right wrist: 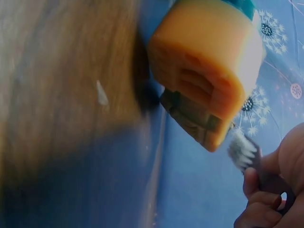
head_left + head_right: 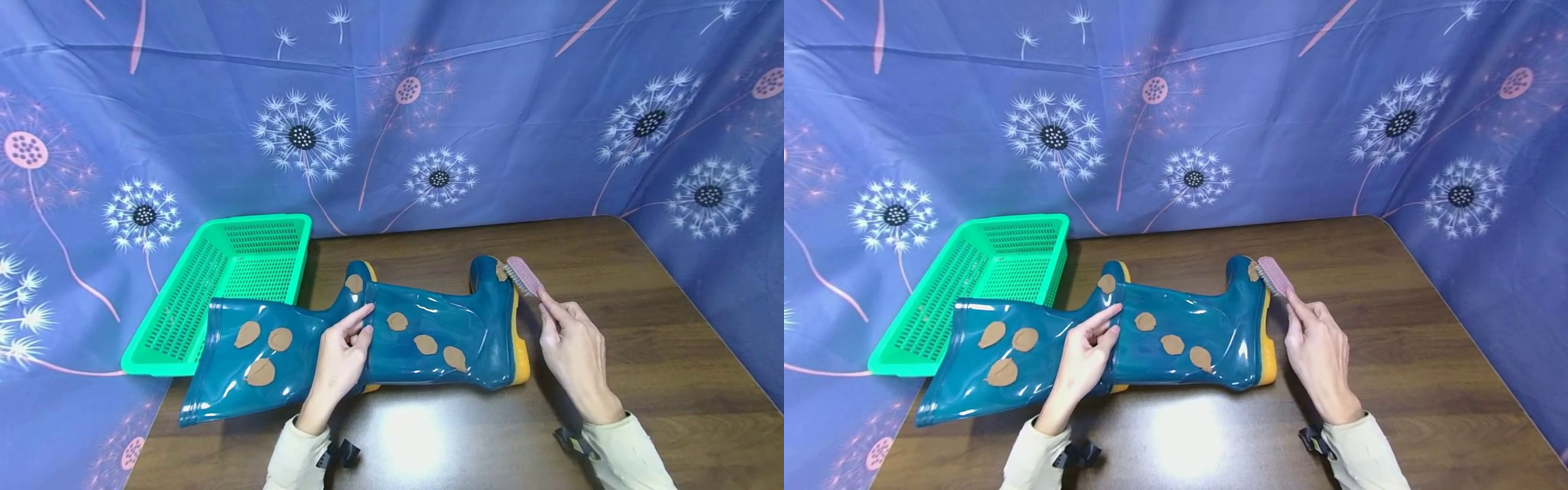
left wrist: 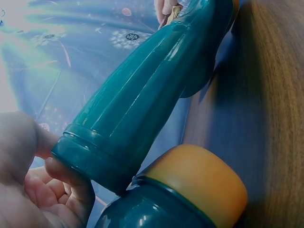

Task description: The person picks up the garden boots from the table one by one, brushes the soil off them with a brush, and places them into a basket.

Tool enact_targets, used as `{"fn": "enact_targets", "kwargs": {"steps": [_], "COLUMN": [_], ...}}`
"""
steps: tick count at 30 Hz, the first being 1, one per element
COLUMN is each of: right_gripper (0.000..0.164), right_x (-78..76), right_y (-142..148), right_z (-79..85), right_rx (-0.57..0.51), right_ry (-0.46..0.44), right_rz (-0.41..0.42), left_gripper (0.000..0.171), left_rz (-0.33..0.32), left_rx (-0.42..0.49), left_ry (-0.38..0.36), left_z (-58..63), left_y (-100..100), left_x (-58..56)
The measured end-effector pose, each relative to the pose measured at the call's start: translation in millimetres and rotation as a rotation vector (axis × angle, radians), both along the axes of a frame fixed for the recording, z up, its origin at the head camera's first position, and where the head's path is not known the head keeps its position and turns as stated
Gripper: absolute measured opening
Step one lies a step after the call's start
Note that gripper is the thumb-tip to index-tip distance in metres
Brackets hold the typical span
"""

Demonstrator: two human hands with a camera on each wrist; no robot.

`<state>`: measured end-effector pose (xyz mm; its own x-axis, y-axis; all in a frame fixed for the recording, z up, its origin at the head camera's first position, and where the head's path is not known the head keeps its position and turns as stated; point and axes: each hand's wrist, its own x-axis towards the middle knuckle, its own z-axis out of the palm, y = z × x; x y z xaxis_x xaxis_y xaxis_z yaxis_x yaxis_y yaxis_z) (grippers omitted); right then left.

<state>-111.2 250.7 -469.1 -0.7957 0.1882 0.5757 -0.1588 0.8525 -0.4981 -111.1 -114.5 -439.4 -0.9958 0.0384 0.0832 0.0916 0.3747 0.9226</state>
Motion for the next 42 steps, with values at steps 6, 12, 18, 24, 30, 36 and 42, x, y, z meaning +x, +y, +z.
{"fn": "enact_targets", "kwargs": {"steps": [6,12,18,24,30,36,42], "right_gripper": [0.033,0.035,0.034,0.033,0.033,0.031,0.034], "right_x": [-2.9,-3.5,-4.6,-7.2,-10.8,-10.5,-10.3], "right_y": [-0.5,0.6,-0.4,2.5,3.0,6.5,4.7], "right_z": [-2.4,-1.4,-1.9,-2.7,-5.5,-5.9,-6.3], "right_rx": [0.008,-0.019,0.006,-0.016,0.010,-0.007,0.002], "right_ry": [0.009,0.004,0.000,0.023,0.017,0.064,0.021], "right_rz": [0.026,-0.004,0.038,0.005,0.072,0.025,0.093], "left_gripper": [0.041,0.041,0.041,0.041,0.042,0.041,0.041], "left_rz": [-0.001,-0.009,-0.011,-0.010,-0.008,-0.012,-0.012], "left_rx": [0.002,0.021,0.016,0.017,0.019,0.024,0.026], "left_ry": [-0.005,-0.016,-0.023,-0.020,-0.018,-0.022,-0.022], "left_z": [-1.2,1.5,0.6,0.4,-0.2,-0.1,0.3], "left_y": [1.2,1.0,1.6,0.9,-0.3,-1.4,-1.9], "left_x": [0.4,1.7,1.3,1.4,0.4,1.9,2.7]}}
